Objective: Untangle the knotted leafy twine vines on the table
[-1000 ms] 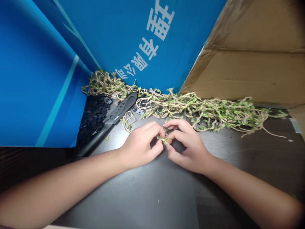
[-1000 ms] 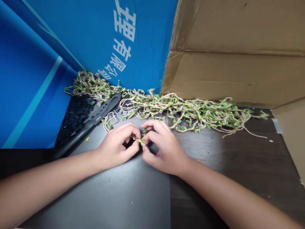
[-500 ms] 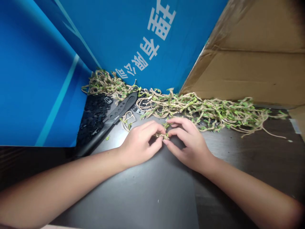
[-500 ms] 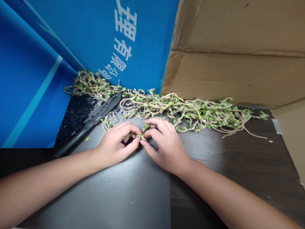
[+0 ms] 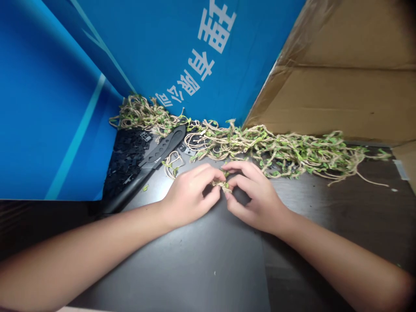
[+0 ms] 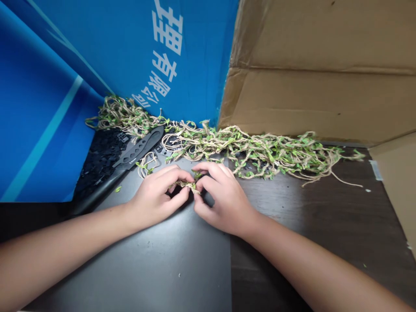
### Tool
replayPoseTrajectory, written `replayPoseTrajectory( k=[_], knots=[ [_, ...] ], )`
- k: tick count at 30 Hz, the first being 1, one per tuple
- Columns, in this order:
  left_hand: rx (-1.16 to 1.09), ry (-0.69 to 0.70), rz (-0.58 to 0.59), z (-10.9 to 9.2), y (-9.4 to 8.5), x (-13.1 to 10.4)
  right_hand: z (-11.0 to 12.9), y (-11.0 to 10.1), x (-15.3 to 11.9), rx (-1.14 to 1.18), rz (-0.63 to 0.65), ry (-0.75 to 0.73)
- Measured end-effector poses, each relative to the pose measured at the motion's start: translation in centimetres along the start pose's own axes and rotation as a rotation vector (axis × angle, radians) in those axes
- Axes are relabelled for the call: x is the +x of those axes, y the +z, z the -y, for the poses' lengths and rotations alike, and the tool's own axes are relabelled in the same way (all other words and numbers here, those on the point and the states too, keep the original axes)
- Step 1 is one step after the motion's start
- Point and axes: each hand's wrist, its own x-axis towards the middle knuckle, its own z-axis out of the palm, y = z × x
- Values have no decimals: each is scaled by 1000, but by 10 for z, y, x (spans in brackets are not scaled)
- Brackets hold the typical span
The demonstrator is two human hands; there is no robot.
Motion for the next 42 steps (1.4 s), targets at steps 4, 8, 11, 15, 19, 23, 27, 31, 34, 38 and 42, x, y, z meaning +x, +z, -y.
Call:
replayPoseTrajectory(
  k=[4, 8, 11, 15, 19, 23, 27, 31, 34, 38, 42],
  knots=[
    [7, -4, 14, 1, 1, -1, 2, -4, 2, 12, 45, 2],
    [-20, 13, 41, 1, 1, -1, 5, -7, 3, 8, 72, 10],
    [-18, -2, 27, 1, 0, -1, 5, -7, 2, -38, 46, 28],
    [0, -37, -7, 1, -2, 1, 2, -4, -1, -133, -14, 24],
    [12, -51, -16, 1, -1, 1, -1, 0, -2, -154, -27, -34],
    [28, -37, -18, 1, 0, 0, 0, -1, 0, -125, -29, -44],
    [41, -16, -3, 1, 0, -1, 3, -4, 3, -80, 9, -47],
    [38, 0, -19, 1, 0, 0, 5, -4, 3, -100, -29, -52],
    [29, -3, -34, 3, -1, 1, 5, -3, 1, -153, -103, -42],
    [32, -41, -42, 4, 0, 1, 3, -1, -1, -182, -91, -13],
    [36, -44, -38, 4, 0, 0, -1, 2, -3, -171, -51, -36]
  ],
)
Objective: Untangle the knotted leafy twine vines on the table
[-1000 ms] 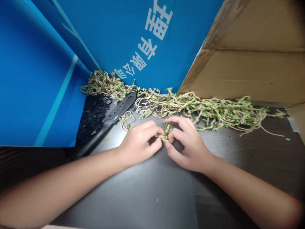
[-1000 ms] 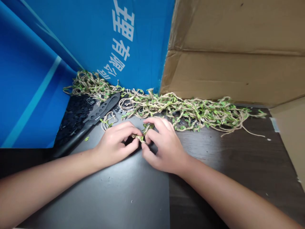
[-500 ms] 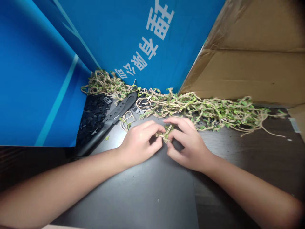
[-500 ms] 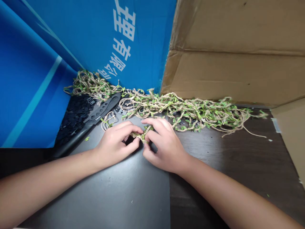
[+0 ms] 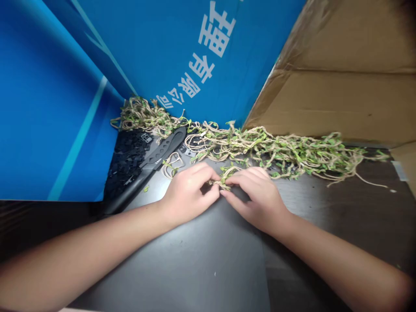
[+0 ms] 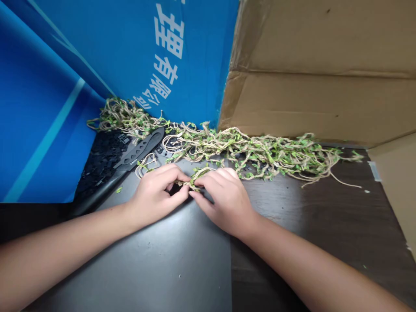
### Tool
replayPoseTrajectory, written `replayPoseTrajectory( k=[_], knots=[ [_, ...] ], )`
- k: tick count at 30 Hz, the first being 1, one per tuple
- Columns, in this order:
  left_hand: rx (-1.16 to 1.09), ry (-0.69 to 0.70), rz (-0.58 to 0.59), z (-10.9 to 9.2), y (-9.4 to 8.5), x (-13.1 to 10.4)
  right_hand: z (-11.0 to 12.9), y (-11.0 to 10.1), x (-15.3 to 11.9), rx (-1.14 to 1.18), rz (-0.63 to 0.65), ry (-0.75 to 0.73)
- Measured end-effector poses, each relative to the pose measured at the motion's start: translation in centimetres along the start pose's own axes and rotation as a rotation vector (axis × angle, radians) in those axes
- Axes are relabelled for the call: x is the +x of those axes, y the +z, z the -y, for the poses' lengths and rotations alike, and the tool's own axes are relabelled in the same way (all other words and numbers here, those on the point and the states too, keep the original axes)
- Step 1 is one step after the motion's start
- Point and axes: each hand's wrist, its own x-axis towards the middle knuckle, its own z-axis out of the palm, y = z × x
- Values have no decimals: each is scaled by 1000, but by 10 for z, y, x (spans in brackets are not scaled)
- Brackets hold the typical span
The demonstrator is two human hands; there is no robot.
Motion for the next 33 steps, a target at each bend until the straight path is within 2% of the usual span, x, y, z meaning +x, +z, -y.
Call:
replayPoseTrajectory(
  k=[6, 20, 27, 33],
  knots=[
    [13, 14, 3, -1, 0, 0, -3, 5, 0, 93, 3, -11],
    [35, -5, 36, -2, 1, -1, -2, 6, 1, 66, -22, -2],
    [-18, 7, -21, -1, -1, 2, 1, 4, 0, 91, 18, 82],
    [-21, -9, 18, -3, -1, 1, 0, 4, 0, 67, 10, 68]
  ],
)
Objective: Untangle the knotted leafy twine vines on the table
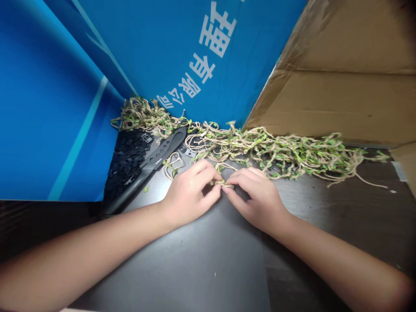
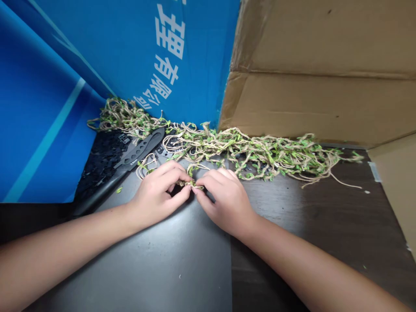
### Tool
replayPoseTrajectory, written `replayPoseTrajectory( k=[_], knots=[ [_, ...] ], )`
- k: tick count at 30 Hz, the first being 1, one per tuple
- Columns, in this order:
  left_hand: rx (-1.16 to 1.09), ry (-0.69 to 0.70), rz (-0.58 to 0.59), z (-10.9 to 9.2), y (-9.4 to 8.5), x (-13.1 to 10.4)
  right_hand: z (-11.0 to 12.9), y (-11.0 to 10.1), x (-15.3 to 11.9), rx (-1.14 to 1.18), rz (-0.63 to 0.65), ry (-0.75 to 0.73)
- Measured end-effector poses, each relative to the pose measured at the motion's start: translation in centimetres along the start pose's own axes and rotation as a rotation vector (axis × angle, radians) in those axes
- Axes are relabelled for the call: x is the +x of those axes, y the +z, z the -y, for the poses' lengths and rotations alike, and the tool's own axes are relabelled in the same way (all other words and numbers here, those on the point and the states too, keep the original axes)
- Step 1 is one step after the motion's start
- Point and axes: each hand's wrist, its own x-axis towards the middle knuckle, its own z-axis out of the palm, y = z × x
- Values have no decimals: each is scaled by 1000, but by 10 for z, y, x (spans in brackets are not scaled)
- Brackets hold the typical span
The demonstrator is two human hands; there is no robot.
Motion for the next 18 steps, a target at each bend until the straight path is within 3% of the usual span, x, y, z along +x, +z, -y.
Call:
replayPoseTrajectory(
  k=[8, 18],
  knots=[
    [3, -15, 27, -2, 0, -1, -1, -1, 3, 138, 42, -69],
    [-3, -27, 65, -1, 1, 0, 0, -2, 3, 155, 134, -49]
  ],
)
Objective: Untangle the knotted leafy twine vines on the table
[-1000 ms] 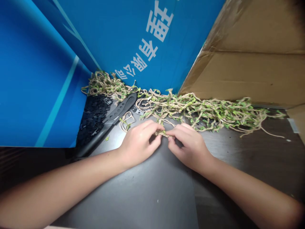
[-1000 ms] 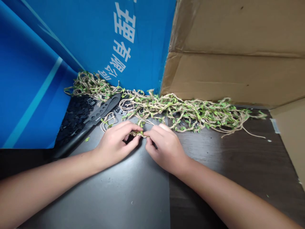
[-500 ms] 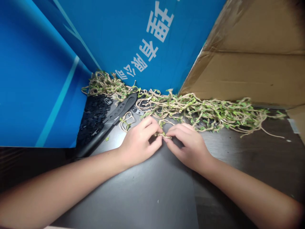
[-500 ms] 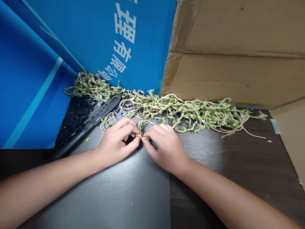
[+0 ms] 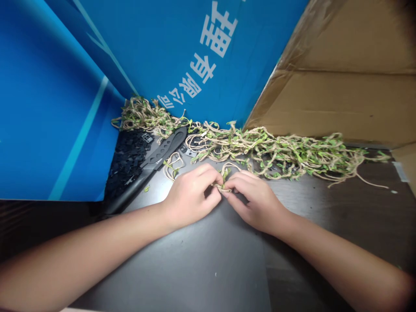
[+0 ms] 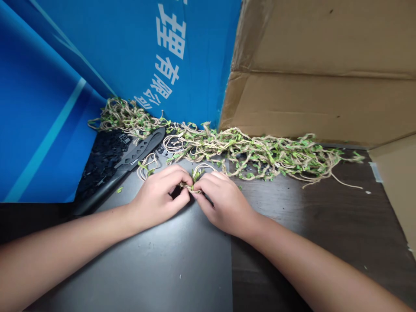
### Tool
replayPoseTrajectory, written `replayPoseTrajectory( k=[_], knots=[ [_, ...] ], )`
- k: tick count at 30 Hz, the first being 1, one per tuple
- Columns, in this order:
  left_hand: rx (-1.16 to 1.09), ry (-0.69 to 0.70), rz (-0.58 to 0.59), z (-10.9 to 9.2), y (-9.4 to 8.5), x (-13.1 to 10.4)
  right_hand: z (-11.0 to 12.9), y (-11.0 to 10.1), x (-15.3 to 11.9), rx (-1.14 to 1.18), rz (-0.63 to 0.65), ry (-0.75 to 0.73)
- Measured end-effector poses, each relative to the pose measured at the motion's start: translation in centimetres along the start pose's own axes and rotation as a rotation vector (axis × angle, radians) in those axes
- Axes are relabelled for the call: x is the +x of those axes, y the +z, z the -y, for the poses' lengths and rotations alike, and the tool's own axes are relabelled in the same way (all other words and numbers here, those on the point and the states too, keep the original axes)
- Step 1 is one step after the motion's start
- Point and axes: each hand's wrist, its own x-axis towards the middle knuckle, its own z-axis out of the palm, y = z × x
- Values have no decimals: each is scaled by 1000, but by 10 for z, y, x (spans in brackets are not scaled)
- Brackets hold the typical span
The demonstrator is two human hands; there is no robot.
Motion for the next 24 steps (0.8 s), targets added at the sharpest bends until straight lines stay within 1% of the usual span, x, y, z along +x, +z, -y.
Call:
replayPoseTrajectory(
  k=[13, 20, 24],
  knots=[
    [-36, -47, -13, -2, -1, 0, 0, -2, 4, 140, 14, 65],
    [-190, -6, -6, -3, -3, -1, 5, -11, 8, 328, 47, 113],
    [-239, 17, -11, -2, -4, 0, 7, -12, 6, 317, -6, 82]
  ],
)
